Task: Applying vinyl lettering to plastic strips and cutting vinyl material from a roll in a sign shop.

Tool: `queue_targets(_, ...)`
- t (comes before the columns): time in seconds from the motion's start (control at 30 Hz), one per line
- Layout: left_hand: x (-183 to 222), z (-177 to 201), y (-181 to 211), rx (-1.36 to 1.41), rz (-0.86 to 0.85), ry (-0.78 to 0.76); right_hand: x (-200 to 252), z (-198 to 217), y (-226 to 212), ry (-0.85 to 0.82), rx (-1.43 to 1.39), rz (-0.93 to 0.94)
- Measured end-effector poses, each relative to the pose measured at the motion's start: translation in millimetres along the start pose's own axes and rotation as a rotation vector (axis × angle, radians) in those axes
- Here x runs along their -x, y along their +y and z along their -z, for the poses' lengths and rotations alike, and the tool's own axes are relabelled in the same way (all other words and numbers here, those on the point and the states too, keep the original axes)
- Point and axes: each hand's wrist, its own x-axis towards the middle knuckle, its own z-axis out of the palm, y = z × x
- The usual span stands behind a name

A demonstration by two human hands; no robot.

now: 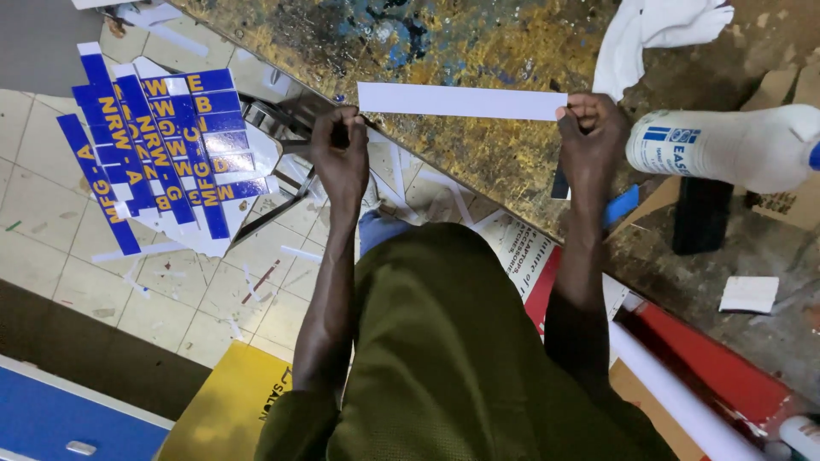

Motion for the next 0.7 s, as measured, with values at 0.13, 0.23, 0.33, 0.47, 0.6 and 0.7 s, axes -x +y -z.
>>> queue_targets(0.13, 5.4, -2.1, 1.4, 0.003, -0.051, 0.003, -1.6, -1.4, 10.4, 0.011, 0.015, -0.004)
queue_targets(0.23, 6.3, -4.0, -2.9, 0.000, -0.078, 0.034, -4.0, -1.9, 16.6, 0.013, 0.013, 0.017)
queue_targets(0.33, 5.4, -3.8, -1.1, 0.000, -0.102, 0.011, -5.0, -2.9, 17.1, 0.026, 0.002, -0.002)
queue_targets(0.47, 8.4, -1.8, 10.7, -0.037, -0.162, -0.084, 0.9, -4.6, 12.2, 0.050, 0.022, -0.034)
queue_targets(0.6, 9.2, -2.7, 6.7, 0.042, -0.118, -0.107, 1.7, 1.9, 14.5, 0.024, -0.038, -0.062)
queue_targets(0.7, 7.2, -2.4, 4.4, 0.015, -0.039, -0.092, -0.7, 4.1, 22.3, -0.018, -0.203, -0.188)
